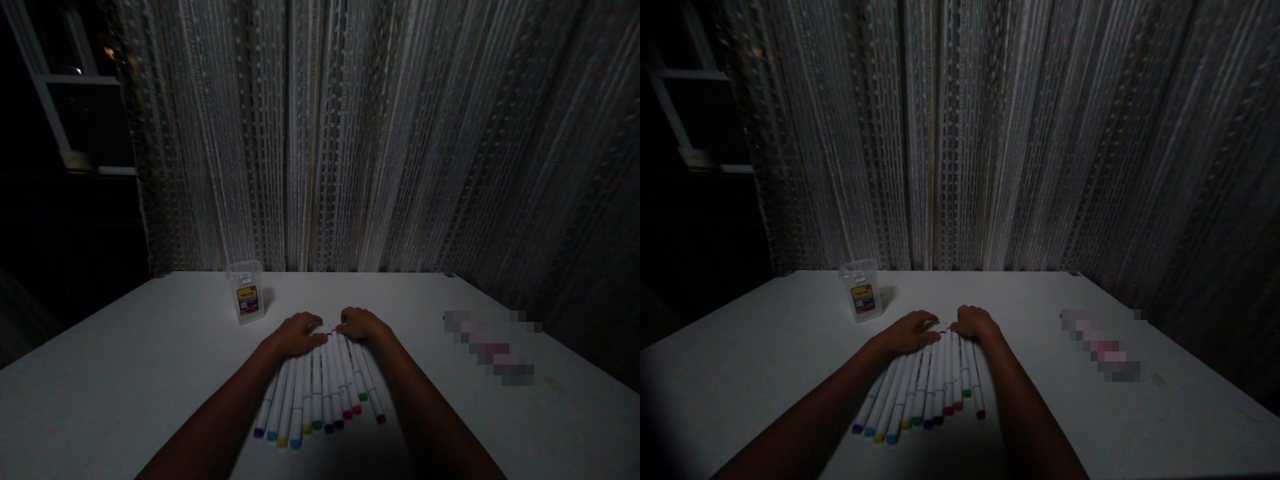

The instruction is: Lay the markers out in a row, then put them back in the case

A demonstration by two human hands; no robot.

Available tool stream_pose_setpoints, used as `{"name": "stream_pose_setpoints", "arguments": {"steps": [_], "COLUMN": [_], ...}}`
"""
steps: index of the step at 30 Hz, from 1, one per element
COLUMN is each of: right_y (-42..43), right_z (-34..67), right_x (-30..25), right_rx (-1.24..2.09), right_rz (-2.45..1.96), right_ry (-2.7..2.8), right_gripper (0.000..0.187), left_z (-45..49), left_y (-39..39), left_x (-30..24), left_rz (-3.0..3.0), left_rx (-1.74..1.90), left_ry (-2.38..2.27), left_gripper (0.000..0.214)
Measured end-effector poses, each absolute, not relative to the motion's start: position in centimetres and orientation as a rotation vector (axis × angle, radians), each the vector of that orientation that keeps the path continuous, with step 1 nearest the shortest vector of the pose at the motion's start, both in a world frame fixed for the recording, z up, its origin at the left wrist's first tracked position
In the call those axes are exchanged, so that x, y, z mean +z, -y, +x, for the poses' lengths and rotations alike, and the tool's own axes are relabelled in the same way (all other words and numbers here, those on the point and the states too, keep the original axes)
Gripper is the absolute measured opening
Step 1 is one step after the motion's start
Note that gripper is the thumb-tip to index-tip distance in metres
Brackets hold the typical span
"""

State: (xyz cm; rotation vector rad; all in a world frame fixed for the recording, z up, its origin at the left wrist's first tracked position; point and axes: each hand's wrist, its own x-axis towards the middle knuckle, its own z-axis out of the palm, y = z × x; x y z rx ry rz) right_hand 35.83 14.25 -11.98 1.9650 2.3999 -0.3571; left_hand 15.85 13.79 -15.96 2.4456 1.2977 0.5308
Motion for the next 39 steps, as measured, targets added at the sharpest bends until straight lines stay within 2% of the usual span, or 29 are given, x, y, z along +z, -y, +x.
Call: {"name": "stream_pose_setpoints", "arguments": {"steps": [6, 12, 16, 20, 24, 31, 39], "right_y": [-13.8, -13.3, -13.0, -12.8, -13.0, -12.9, -12.7], "right_z": [36.3, 36.3, 36.4, 36.3, 35.9, 35.9, 35.9], "right_x": [-13.0, -12.6, -12.4, -12.5, -12.8, -12.6, -12.6], "right_rx": [-0.316, -0.341, -0.408, -0.412, -0.358, -0.332, -0.444], "right_rz": [2.018, 2.029, 2.004, 1.958, 1.968, 2.012, 1.871], "right_ry": [-2.477, -2.476, -2.499, -2.496, -2.493, -2.495, -2.554], "right_gripper": [0.027, 0.027, 0.033, 0.043, 0.041, 0.042, 0.064], "left_z": [16.1, 15.9, 14.9, 14.8, 15.4, 14.8, 15.0], "left_y": [-13.1, -12.9, -12.6, -12.8, -13.3, -13.5, -13.2], "left_x": [-16.7, -16.4, -16.2, -16.9, -17.3, -17.2, -17.5], "left_rz": [2.647, 2.568, 2.511, 2.578, 2.592, 2.478, 2.556], "left_rx": [0.567, 0.687, 0.769, 0.650, 0.615, 0.796, 0.730], "left_ry": [-1.294, -1.319, -1.257, -1.258, -1.355, -1.328, -1.172], "left_gripper": [0.039, 0.037, 0.043, 0.046, 0.044, 0.038, 0.038]}}
